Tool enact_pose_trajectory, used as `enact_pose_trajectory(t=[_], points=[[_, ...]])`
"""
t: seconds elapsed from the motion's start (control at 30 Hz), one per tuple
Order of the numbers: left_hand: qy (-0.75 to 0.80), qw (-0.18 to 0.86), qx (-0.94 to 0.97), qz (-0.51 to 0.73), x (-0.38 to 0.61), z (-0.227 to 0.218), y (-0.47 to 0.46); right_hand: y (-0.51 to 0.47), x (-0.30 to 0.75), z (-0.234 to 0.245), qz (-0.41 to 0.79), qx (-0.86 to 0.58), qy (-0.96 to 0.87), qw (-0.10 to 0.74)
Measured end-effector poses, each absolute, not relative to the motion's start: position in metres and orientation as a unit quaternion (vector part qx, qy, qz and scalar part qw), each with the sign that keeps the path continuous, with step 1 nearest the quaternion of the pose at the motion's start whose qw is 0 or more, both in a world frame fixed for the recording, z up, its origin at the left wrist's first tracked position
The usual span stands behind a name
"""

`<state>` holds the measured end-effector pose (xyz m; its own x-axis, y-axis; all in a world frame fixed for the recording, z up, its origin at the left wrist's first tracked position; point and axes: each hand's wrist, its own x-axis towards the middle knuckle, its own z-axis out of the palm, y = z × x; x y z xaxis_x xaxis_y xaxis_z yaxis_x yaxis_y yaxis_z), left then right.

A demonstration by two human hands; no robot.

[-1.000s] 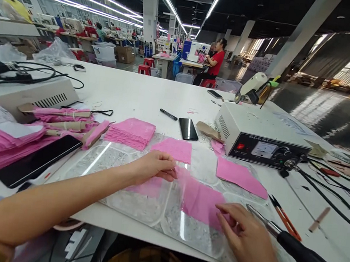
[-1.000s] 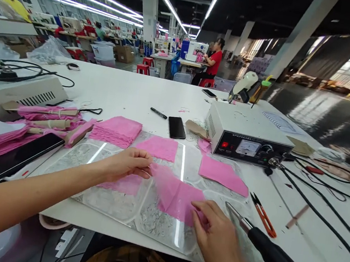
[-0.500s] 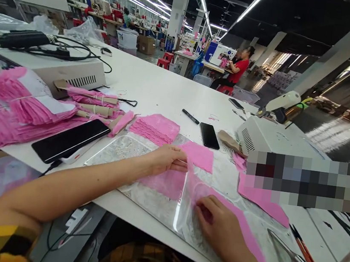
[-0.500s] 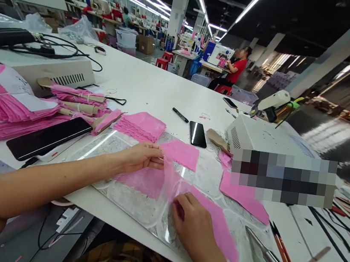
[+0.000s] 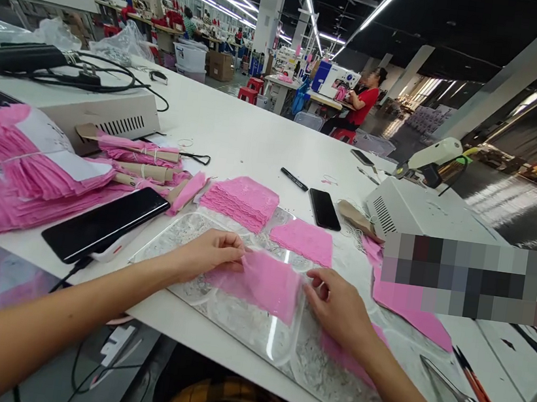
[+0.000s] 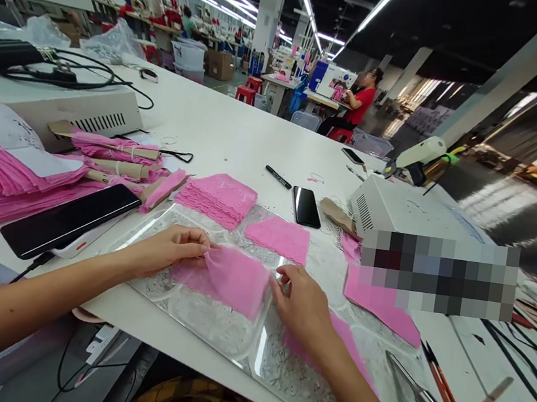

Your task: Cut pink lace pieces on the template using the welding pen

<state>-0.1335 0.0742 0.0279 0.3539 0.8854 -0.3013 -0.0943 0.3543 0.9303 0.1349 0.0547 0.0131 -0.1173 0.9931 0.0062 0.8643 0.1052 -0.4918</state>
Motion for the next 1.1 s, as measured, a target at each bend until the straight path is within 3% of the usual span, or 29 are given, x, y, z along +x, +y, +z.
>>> enact_pose_trajectory(t=[0.3,0.47,0.57,0.7,1.1], points=[[0.430,0.670,0.505,0.334,-0.136,0.032,0.070,0.066,0.131,0.016,0.251,-0.630,-0.714,0.174],[0.472,0.607,0.565,0.299,-0.153,0.028,0.063,0.069,0.123,0.025,0.338,-0.612,-0.695,0.168],[0.493,0.516,0.646,0.271,-0.159,0.025,0.061,0.075,0.112,0.026,0.356,-0.609,-0.690,0.164],[0.513,0.408,0.714,0.246,-0.165,0.022,0.059,0.078,0.106,0.027,0.328,-0.612,-0.701,0.163],[0.518,0.238,0.797,0.200,-0.170,0.017,0.050,0.034,0.114,0.011,0.232,-0.511,-0.812,0.160]])
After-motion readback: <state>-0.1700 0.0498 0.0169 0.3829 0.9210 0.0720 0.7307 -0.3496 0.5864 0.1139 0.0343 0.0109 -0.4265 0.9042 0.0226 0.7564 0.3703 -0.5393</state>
